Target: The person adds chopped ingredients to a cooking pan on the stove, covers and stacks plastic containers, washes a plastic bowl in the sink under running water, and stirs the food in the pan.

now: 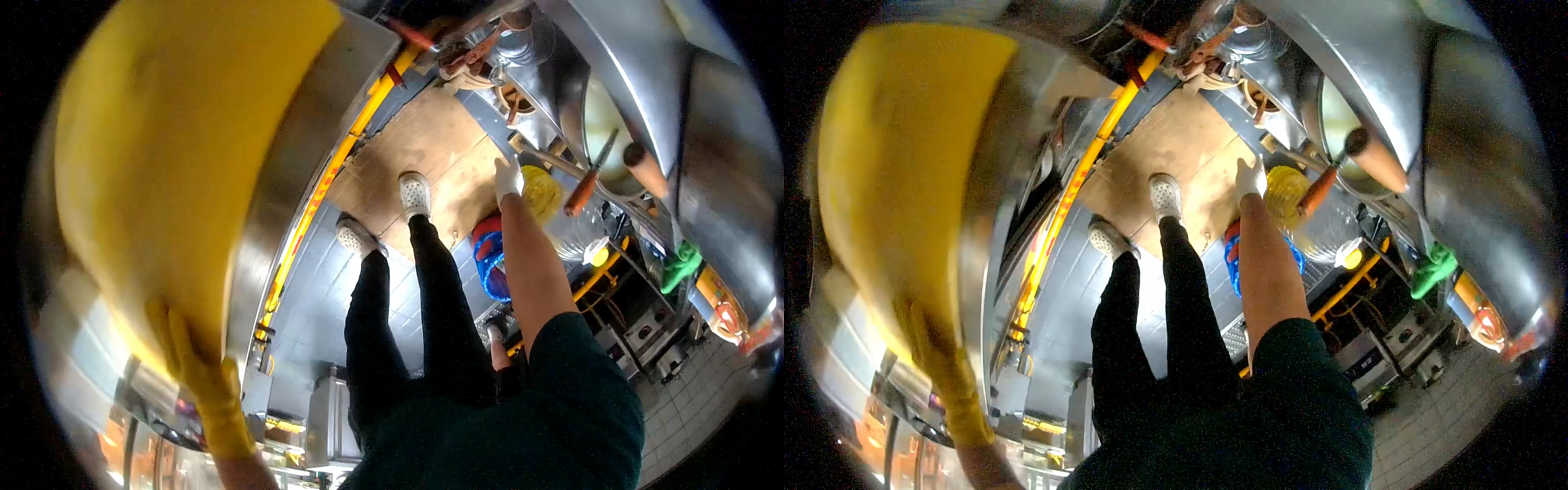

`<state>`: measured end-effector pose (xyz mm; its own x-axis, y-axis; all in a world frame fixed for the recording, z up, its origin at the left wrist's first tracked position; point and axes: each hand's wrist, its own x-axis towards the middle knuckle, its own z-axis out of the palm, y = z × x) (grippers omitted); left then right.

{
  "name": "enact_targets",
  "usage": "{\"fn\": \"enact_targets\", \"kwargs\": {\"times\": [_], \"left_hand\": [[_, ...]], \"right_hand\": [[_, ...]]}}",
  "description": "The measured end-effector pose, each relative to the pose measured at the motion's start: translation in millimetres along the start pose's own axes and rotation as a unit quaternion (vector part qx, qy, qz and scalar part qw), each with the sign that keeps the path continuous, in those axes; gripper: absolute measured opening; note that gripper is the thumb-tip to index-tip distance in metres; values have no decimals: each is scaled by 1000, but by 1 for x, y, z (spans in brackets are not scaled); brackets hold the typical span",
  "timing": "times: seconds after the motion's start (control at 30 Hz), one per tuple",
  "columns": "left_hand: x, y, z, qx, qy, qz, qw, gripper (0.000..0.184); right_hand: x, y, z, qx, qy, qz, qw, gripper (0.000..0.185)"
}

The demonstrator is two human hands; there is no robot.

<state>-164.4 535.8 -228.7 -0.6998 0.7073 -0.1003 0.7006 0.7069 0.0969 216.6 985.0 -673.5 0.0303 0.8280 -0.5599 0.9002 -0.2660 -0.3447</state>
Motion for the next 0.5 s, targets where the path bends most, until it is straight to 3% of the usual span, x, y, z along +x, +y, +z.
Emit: {"fn": "enact_targets", "kwargs": {"times": [0.03,0.07,0.13,0.2,0.27,0.33,0.37,0.4,0.5], "left_hand": [[-3,-1,3,21,4,-10,1000,52],[-7,-3,5,20,6,-37,999,54],[-9,-8,-1,16,-8,-47,999,77],[-2,-6,-6,146,-30,66,987,99],[-2,-17,4,34,32,74,996,95],[-2,-24,11,-38,61,80,994,93],[3,-20,7,-24,48,68,996,94],[7,-15,6,-9,38,58,998,94],[14,-9,8,9,29,58,998,95]], "right_hand": [[31,0,8,-12,15,4,1000,74],[72,21,28,-20,84,-44,995,83],[108,1,32,-27,120,-1,992,88],[136,-21,27,-41,127,17,991,93],[165,-29,36,-56,159,12,986,100],[184,-35,36,-14,102,12,995,104],[202,-27,39,6,65,19,998,105],[235,0,63,46,90,-74,992,106],[268,23,85,35,73,-122,989,92]]}}
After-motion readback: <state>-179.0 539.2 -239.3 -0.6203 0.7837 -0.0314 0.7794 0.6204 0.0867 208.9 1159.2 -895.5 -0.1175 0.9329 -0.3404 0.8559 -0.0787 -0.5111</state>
